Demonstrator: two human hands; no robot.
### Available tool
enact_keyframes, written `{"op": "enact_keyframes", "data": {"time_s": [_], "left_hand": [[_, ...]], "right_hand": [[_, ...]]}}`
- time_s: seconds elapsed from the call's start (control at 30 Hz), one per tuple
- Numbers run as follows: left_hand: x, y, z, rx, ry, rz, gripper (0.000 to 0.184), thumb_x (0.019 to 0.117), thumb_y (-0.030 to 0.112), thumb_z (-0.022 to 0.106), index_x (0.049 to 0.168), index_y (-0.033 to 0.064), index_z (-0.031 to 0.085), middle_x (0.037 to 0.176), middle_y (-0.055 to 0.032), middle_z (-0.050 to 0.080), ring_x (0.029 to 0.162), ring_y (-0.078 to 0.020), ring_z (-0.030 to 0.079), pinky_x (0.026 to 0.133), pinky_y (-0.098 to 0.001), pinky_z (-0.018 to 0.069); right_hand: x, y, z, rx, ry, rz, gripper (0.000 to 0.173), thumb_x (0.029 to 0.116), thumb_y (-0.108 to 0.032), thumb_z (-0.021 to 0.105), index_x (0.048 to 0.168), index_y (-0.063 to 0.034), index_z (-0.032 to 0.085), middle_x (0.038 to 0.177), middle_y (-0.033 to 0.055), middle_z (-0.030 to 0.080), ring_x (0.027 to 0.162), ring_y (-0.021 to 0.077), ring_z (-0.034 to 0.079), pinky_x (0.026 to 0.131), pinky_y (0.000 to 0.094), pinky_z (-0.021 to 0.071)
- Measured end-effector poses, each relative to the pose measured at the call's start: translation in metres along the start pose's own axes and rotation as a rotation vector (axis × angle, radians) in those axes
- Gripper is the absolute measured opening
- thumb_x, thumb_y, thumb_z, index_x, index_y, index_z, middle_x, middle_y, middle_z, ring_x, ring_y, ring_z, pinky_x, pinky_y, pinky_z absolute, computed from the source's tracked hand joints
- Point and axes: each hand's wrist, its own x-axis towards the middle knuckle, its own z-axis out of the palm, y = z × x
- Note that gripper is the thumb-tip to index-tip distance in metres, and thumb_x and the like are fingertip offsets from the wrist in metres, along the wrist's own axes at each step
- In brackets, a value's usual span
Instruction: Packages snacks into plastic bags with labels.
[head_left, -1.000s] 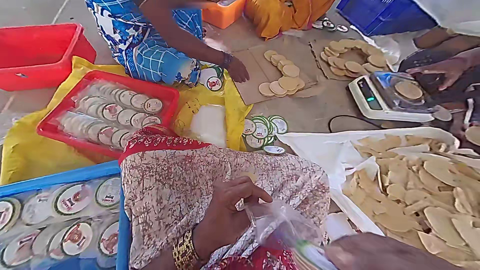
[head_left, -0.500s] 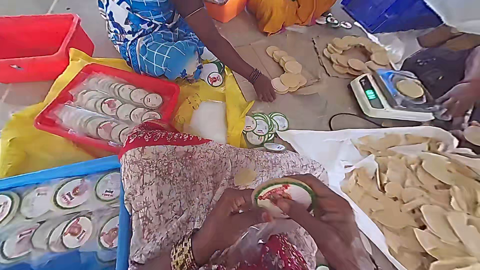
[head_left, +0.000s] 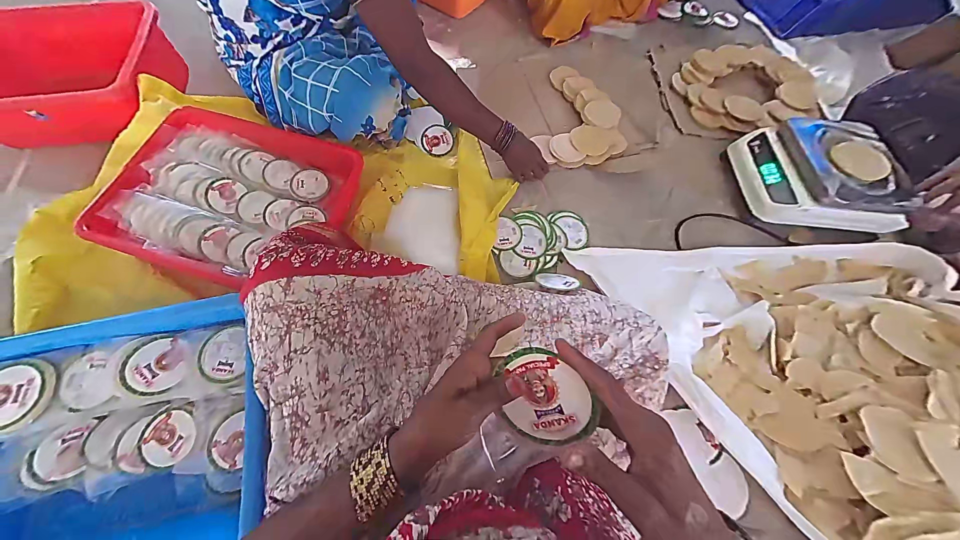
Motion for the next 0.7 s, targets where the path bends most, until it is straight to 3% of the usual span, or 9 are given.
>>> {"op": "enact_keyframes", "data": {"time_s": [0.1,0.2,0.33,0.4,0.43,0.47,0.53,0.6,0.7], "left_hand": [[0.001,-0.004,-0.001,0.067,-0.018,0.013,0.061,0.1065,0.006,0.043,0.158,-0.0037,0.013,0.125,-0.0127,0.066,0.112,-0.0130,0.068,0.104,-0.0374,0.0533],[-0.002,-0.008,-0.003,0.132,0.016,0.037,0.058,0.1084,0.009,0.041,0.159,-0.0043,0.016,0.131,-0.0150,0.063,0.113,-0.0136,0.067,0.103,-0.0363,0.0536],[-0.002,-0.009,-0.006,0.165,0.013,0.086,0.063,0.1082,0.013,0.046,0.158,-0.0073,0.012,0.139,-0.0176,0.061,0.123,-0.0209,0.064,0.107,-0.0388,0.0514],[-0.004,-0.007,-0.012,0.422,0.058,0.041,0.049,0.1052,0.022,0.055,0.141,-0.0098,0.045,0.118,-0.0104,0.070,0.106,-0.0119,0.069,0.094,-0.0322,0.0576],[-0.005,-0.006,-0.015,0.544,0.072,0.005,0.039,0.1041,0.029,0.057,0.122,-0.0051,0.062,0.101,-0.0054,0.071,0.091,-0.0065,0.068,0.083,-0.0278,0.0573],[-0.006,-0.004,-0.018,0.618,0.064,-0.022,0.035,0.1038,0.033,0.057,0.103,-0.0007,0.068,0.086,-0.0021,0.069,0.079,-0.0036,0.064,0.073,-0.0251,0.0534],[-0.006,0.001,-0.022,0.638,0.027,-0.035,0.034,0.1042,0.032,0.057,0.093,0.0022,0.069,0.077,0.0010,0.068,0.072,-0.0001,0.064,0.069,-0.0214,0.0536],[-0.006,0.000,-0.021,0.610,0.023,0.006,0.033,0.1038,0.029,0.058,0.089,0.0018,0.067,0.068,0.0036,0.057,0.062,0.0014,0.052,0.060,-0.0177,0.0435],[-0.007,0.000,-0.021,0.648,-0.059,0.007,0.031,0.1053,0.024,0.054,0.093,-0.0015,0.069,0.068,0.0007,0.058,0.061,0.0008,0.050,0.059,-0.0185,0.0421]], "right_hand": [[-0.004,-0.001,0.007,0.013,0.119,0.026,0.051,0.0954,-0.036,0.072,0.139,-0.0112,0.062,0.131,0.0038,0.069,0.102,0.0081,0.073,0.082,0.0240,0.0641],[-0.008,-0.001,0.007,0.147,0.046,0.092,0.062,0.0893,-0.033,0.080,0.144,-0.0142,0.058,0.145,0.0065,0.060,0.106,0.0147,0.073,0.079,0.0293,0.0661],[-0.011,0.000,0.023,0.290,0.161,0.115,0.051,0.0922,-0.008,0.073,0.141,-0.0075,0.058,0.130,0.0049,0.070,0.097,0.0141,0.075,0.076,0.0290,0.0661],[-0.008,-0.005,0.022,0.321,0.252,0.112,0.048,0.0920,-0.006,0.072,0.138,-0.0097,0.061,0.119,0.0008,0.074,0.091,0.0117,0.075,0.071,0.0268,0.0654],[-0.007,-0.006,0.019,0.313,0.288,0.102,0.049,0.0915,-0.006,0.073,0.139,-0.0105,0.060,0.116,-0.0005,0.075,0.090,0.0113,0.075,0.069,0.0261,0.0652],[-0.005,-0.007,0.016,0.295,0.314,0.089,0.051,0.0910,-0.007,0.074,0.139,-0.0105,0.058,0.113,-0.0010,0.076,0.087,0.0112,0.076,0.065,0.0253,0.0647],[-0.001,-0.004,0.013,0.271,0.312,0.061,0.048,0.0927,-0.010,0.073,0.138,-0.0110,0.058,0.115,-0.0009,0.075,0.084,0.0094,0.075,0.062,0.0229,0.0634],[-0.001,0.001,0.013,0.256,0.248,0.048,0.037,0.0961,-0.012,0.069,0.133,-0.0123,0.066,0.117,-0.0011,0.074,0.078,0.0040,0.071,0.058,0.0181,0.0594],[-0.003,0.008,0.013,0.149,0.098,0.061,0.029,0.0991,-0.018,0.066,0.127,-0.0150,0.072,0.112,-0.0040,0.076,0.073,-0.0032,0.067,0.059,0.0130,0.0551]]}}
